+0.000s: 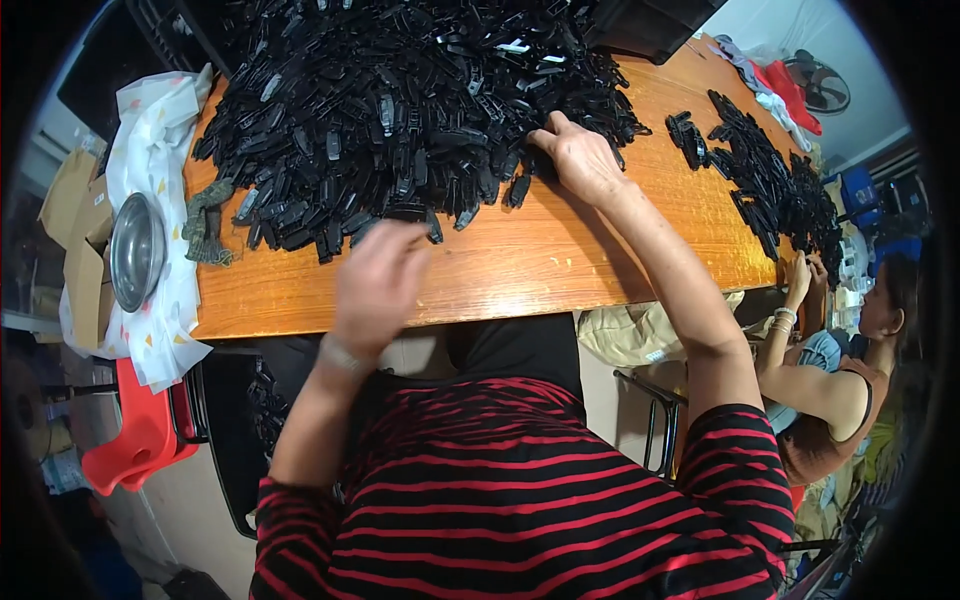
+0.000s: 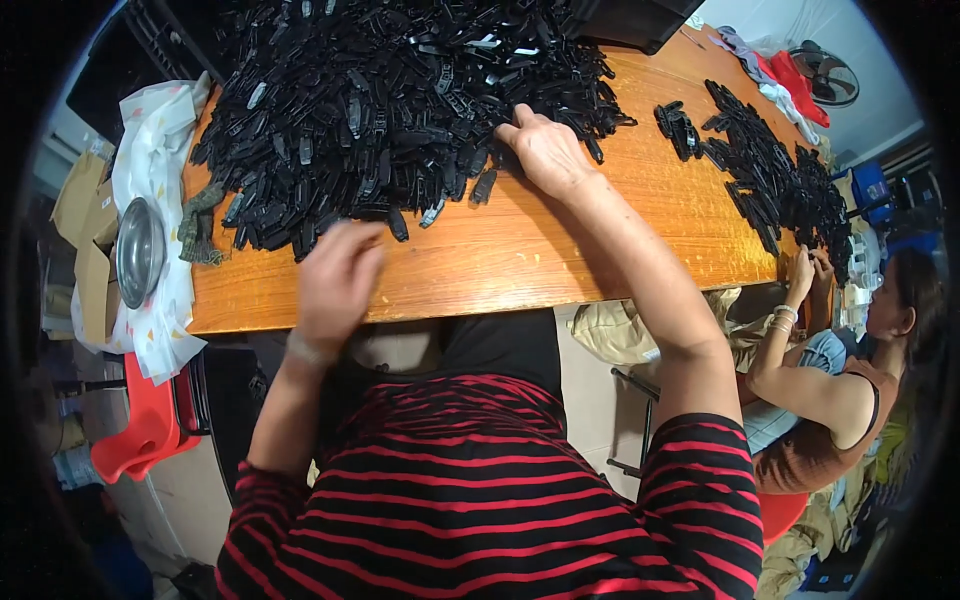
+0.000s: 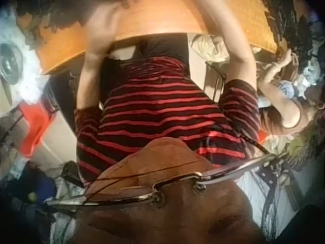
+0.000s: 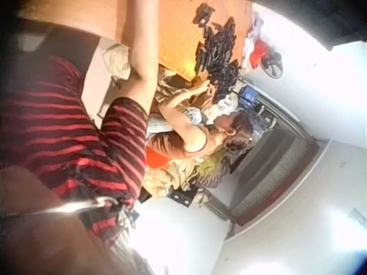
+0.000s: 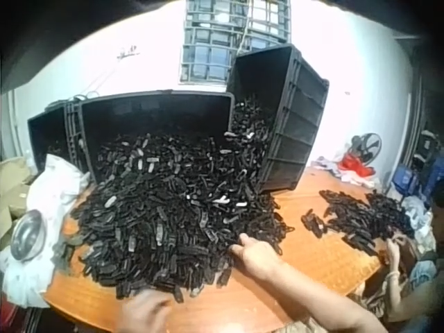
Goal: Inspecting and sorting small black plastic parts on a table.
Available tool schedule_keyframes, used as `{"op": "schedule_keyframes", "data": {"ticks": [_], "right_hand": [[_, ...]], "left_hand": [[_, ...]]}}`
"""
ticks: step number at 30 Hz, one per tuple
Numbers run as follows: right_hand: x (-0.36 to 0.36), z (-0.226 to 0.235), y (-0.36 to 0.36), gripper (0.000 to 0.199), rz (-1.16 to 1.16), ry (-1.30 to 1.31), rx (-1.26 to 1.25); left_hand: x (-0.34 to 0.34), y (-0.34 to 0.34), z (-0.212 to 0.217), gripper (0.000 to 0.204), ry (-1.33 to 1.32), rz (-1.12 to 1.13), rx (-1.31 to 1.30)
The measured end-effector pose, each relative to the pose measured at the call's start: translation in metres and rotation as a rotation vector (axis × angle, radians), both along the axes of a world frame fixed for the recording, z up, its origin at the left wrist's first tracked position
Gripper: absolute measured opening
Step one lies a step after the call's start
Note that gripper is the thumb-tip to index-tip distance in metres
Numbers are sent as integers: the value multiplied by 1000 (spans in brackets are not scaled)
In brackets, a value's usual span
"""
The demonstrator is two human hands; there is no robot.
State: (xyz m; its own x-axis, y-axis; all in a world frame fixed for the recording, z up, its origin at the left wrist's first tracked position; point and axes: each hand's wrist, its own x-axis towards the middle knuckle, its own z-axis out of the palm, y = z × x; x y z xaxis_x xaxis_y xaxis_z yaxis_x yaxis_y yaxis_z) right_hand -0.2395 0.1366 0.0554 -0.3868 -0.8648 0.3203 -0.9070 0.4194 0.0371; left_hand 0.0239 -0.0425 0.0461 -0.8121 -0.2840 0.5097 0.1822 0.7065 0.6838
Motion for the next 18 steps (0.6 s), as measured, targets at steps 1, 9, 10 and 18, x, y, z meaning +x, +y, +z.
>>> {"op": "schedule_keyframes", "data": {"ticks": [1, 9, 10, 18], "right_hand": [[0, 4, -1, 37, -20, 5, 56], [32, -1, 27, 22, -95, -162, -49], [39, -2, 30, 22, -93, -163, -50], [72, -4, 50, 29, -293, -553, -159]], "left_hand": [[-22, 13, 1, 21, 3, -16, -63], [-118, 57, -21, 19, -119, 77, -359], [-120, 57, -29, 21, -103, 103, -392], [-97, 55, -23, 11, 27, 78, -208]]}}
